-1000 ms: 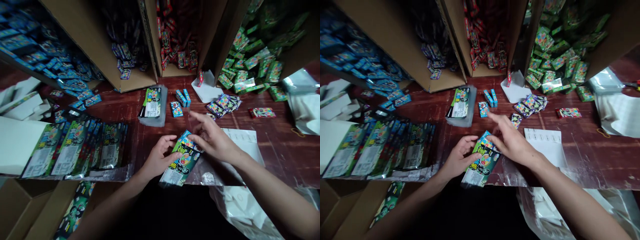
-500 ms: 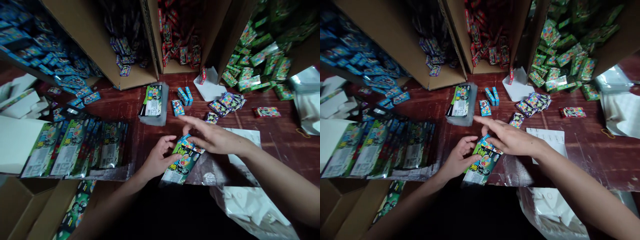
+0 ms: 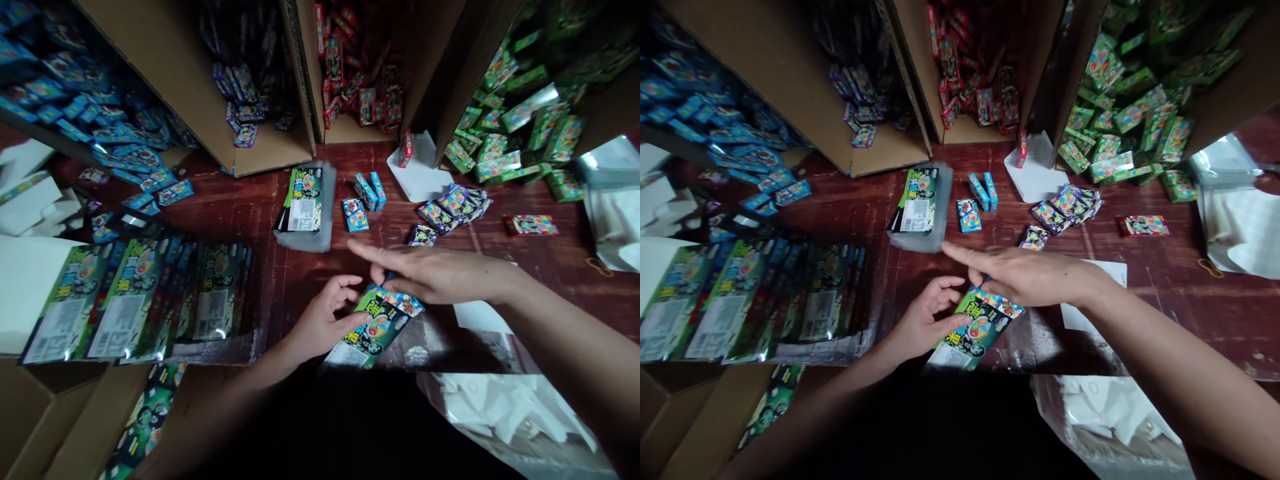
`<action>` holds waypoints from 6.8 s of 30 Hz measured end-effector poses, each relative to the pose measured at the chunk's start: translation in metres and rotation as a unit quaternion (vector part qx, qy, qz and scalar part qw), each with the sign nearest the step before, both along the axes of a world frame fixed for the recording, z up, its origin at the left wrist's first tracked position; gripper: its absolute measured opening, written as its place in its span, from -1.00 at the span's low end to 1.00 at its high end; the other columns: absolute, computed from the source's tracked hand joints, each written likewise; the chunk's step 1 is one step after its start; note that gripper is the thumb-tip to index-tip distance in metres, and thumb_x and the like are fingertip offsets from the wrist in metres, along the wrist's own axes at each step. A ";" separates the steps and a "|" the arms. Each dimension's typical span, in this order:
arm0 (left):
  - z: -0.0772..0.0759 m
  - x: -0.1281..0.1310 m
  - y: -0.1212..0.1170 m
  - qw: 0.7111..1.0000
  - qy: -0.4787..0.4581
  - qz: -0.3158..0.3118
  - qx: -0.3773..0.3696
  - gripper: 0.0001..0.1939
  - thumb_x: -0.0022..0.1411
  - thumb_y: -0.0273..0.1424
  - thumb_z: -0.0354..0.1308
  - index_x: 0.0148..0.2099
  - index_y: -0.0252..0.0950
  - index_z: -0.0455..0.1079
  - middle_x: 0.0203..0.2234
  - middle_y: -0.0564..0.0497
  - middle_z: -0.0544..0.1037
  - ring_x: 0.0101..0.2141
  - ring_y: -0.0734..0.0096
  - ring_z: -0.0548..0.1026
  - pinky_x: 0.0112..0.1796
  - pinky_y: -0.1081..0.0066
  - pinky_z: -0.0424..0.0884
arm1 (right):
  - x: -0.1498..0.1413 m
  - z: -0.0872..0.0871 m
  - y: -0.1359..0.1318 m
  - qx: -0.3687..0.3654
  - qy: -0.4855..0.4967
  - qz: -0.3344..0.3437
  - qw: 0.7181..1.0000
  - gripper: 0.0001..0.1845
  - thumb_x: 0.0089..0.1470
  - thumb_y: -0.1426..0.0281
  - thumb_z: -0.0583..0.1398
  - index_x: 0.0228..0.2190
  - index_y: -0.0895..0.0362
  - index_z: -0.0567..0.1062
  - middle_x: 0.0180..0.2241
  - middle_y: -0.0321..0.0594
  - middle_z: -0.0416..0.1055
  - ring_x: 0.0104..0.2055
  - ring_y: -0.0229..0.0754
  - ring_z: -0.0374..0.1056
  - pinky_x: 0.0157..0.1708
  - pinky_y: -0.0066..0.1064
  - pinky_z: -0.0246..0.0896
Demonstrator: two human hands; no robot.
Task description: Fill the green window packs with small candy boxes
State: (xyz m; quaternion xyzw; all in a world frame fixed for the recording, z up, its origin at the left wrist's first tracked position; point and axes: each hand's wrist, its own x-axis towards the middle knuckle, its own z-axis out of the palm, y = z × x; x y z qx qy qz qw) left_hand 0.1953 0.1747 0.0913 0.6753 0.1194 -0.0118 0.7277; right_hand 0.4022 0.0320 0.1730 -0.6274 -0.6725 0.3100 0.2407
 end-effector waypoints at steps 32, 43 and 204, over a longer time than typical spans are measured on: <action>-0.002 -0.021 0.030 0.993 -0.032 0.110 -0.014 -0.91 0.38 -0.37 0.16 -0.11 -0.25 0.42 0.00 -0.06 0.53 0.02 0.31 0.48 -0.02 0.36 0.41 | -0.136 -0.099 -0.016 0.221 0.214 -0.461 0.832 -0.24 0.24 0.44 0.23 0.34 -0.15 0.07 -0.08 -0.19 0.45 0.01 -0.10 0.43 0.11 -0.06 0.36; 0.017 -0.024 0.041 0.989 -0.028 0.078 0.120 -0.85 0.32 -0.33 0.23 -0.16 -0.28 0.56 -0.13 -0.06 0.62 -0.08 0.32 0.56 -0.02 0.34 0.43 | -0.124 -0.071 -0.012 0.165 0.328 -0.416 0.832 -0.22 0.19 0.38 0.28 0.32 -0.10 0.10 -0.23 -0.27 0.46 -0.15 -0.21 0.44 -0.06 -0.30 0.42; 0.005 0.099 0.009 0.811 -0.103 -0.238 0.524 0.43 -0.07 -0.06 0.45 0.47 -0.39 -0.52 0.25 -0.36 0.32 0.29 0.02 0.26 0.33 -0.04 -0.18 | -0.021 -0.095 -0.063 0.006 -0.158 -0.264 0.951 0.15 0.05 0.06 0.31 0.42 0.11 -0.17 0.27 0.09 0.24 0.11 0.21 0.22 0.08 0.02 0.12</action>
